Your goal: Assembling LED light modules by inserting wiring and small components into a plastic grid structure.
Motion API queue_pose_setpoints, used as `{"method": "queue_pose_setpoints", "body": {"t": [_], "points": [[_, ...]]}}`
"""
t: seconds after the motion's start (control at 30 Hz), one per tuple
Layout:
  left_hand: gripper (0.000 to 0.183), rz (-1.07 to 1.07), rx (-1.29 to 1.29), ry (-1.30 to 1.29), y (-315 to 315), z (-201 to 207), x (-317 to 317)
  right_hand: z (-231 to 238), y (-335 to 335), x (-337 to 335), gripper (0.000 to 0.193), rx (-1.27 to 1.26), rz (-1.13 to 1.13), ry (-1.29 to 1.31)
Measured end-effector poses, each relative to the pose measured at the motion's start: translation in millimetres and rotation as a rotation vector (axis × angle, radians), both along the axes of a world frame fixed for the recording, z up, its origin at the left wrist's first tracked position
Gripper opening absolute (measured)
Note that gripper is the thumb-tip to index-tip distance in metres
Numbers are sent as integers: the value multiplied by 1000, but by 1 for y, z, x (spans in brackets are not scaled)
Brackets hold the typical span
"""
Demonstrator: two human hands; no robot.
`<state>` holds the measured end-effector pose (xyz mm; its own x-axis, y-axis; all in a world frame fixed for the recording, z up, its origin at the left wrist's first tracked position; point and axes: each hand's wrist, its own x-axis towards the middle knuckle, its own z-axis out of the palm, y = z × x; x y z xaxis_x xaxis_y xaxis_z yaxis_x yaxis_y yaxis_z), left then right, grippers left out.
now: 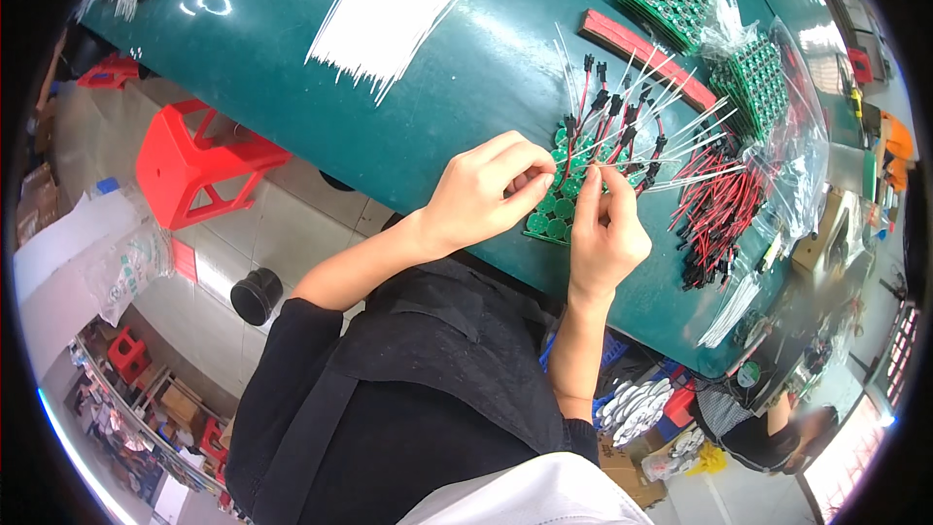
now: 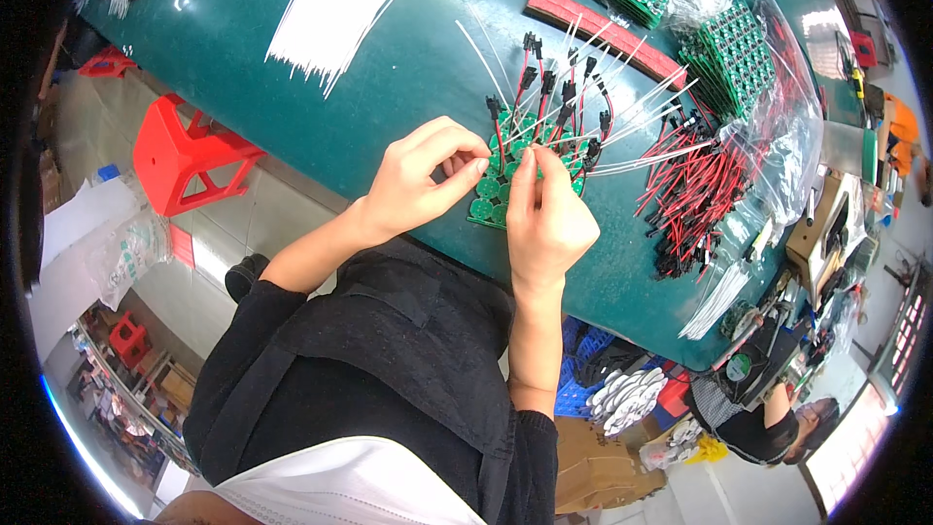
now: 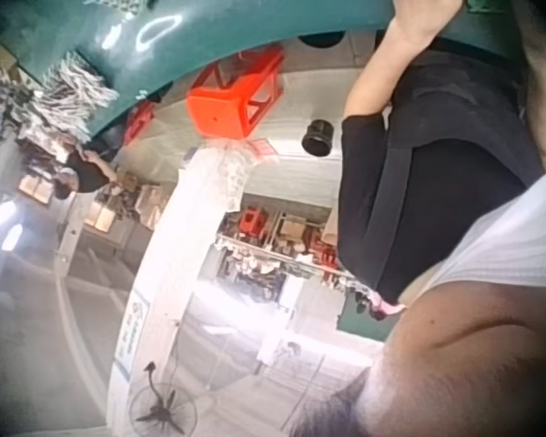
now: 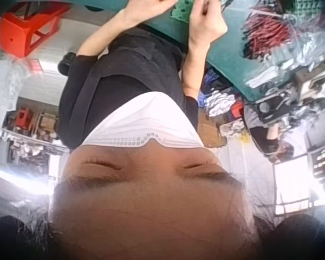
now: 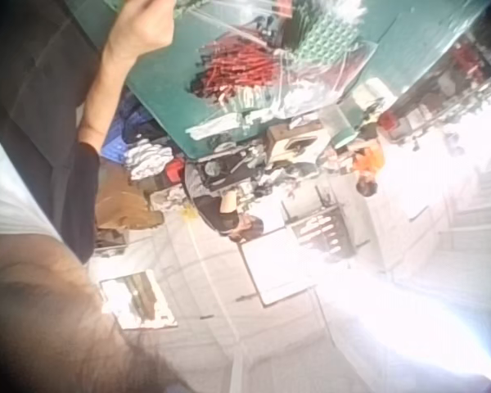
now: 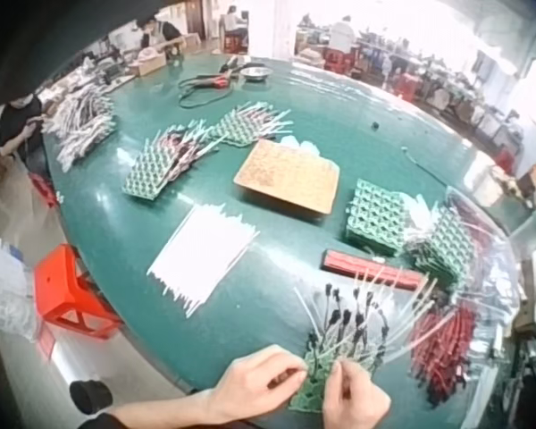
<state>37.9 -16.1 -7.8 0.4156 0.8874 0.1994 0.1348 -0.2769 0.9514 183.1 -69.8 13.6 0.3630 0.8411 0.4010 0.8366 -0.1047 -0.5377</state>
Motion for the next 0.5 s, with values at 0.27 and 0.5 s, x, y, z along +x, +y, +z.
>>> {"method": "queue_pose_setpoints", "body": {"t": [0.27, 0.5], "points": [[8, 9, -30, 24, 0, 3, 6, 22, -18, 9, 10, 44, 9, 62], [8, 17, -68, 55, -2, 3, 8, 28, -96, 68, 5, 80, -362, 242]]}}
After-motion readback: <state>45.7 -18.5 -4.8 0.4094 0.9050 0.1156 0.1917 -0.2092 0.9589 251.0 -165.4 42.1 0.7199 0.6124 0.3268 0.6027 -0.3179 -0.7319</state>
